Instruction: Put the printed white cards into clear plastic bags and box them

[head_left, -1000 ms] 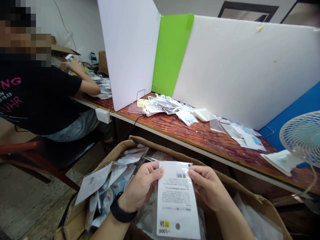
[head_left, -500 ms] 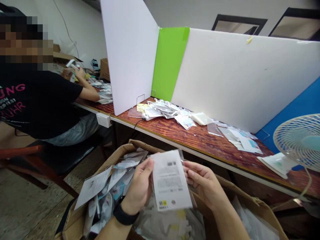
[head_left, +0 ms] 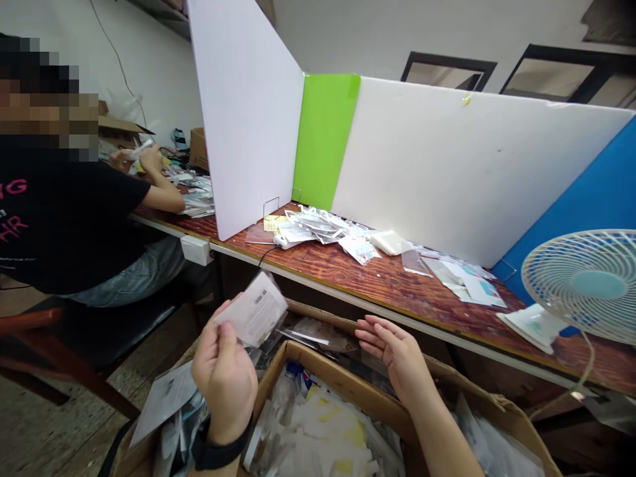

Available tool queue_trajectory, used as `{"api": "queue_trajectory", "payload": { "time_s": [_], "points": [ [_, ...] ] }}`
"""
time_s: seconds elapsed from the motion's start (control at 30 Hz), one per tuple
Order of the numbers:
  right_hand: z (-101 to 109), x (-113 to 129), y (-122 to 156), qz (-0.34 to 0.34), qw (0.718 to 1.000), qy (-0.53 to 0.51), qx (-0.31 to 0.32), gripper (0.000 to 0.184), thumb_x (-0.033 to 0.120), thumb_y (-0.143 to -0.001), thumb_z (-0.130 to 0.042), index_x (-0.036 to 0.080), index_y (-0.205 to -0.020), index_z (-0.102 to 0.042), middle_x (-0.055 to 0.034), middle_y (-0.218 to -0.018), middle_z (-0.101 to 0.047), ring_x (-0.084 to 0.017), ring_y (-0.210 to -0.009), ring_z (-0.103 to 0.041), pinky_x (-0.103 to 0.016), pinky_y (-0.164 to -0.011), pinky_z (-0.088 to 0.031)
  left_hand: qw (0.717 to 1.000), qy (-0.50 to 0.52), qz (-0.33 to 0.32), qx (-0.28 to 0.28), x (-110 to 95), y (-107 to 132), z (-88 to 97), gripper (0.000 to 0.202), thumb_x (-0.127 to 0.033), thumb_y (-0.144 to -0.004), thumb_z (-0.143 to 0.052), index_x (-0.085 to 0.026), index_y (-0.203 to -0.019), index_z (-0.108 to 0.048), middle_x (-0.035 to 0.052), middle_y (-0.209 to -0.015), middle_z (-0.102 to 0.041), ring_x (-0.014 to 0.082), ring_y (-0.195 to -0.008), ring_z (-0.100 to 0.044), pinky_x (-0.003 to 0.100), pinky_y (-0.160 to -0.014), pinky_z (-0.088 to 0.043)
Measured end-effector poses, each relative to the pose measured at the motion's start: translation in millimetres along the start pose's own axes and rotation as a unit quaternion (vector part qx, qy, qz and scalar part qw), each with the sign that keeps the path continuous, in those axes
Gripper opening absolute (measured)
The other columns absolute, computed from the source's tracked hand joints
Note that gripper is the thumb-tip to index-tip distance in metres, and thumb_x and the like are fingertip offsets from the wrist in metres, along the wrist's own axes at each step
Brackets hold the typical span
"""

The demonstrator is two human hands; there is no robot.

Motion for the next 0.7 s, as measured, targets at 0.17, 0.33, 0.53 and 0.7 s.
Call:
{"api": "queue_trajectory", "payload": {
  "time_s": [0.17,0.33,0.53,0.7],
  "points": [
    [-0.3,-5.1,-2.1,0.007,0.998,0.056,0.007,0.031,0.037,-0.065,-0.072,0.017,-0.089,-0.068,-0.0092,-0.093,-0.074,-0.02,-0.08,-0.071,-0.028,-0.068,-0.056,0.998,-0.042,-0.051,-0.018,1.6,-7.4,6.1,0.02,-0.015,-0.068,-0.051,-0.014,-0.077,-0.069,0.0047,-0.082,-0.072,0.0236,-0.084,-0.065,0.04,-0.083,-0.05],
    [0.9,-12.0,-4.6,0.042,0.988,0.149,0.004,0.036,0.043,-0.071,-0.061,0.017,-0.095,-0.065,-0.0112,-0.101,-0.072,-0.024,-0.086,-0.07,-0.036,-0.073,-0.057,0.986,-0.163,0.013,0.013,16.4,-7.1,12.0,0.036,-0.037,-0.079,-0.039,-0.013,-0.074,-0.066,0.0085,-0.078,-0.07,0.0242,-0.08,-0.065,0.039,-0.078,-0.051],
    [-1.1,-3.7,-28.4,0.174,0.915,0.361,-0.045,0.036,0.039,-0.077,-0.053,0.014,-0.101,-0.063,-0.0143,-0.11,-0.065,-0.028,-0.107,-0.059,-0.043,-0.097,-0.042,0.944,-0.328,0.012,0.042,19.4,-15.7,13.7,0.033,-0.04,-0.079,-0.045,-0.015,-0.076,-0.065,0.0099,-0.081,-0.07,0.026,-0.083,-0.064,0.038,-0.078,-0.048],
    [-17.4,12.4,-87.6,0.219,0.813,0.538,-0.039,0.023,0.03,-0.086,-0.055,0.016,-0.103,-0.061,-0.0106,-0.121,-0.057,-0.024,-0.117,-0.049,-0.046,-0.103,-0.033,0.872,-0.48,-0.057,0.075,15.9,-20.1,14.3,0.028,-0.034,-0.079,-0.05,-0.016,-0.09,-0.069,0.0131,-0.092,-0.073,0.0292,-0.087,-0.065,0.038,-0.079,-0.046]
  ]
}}
Point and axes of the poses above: each hand's wrist, its own y-axis away from the middle knuckle, its own z-axis out of the back of the hand, x = y × z, the point moved 1 cm from there along -y, towards the middle knuckle
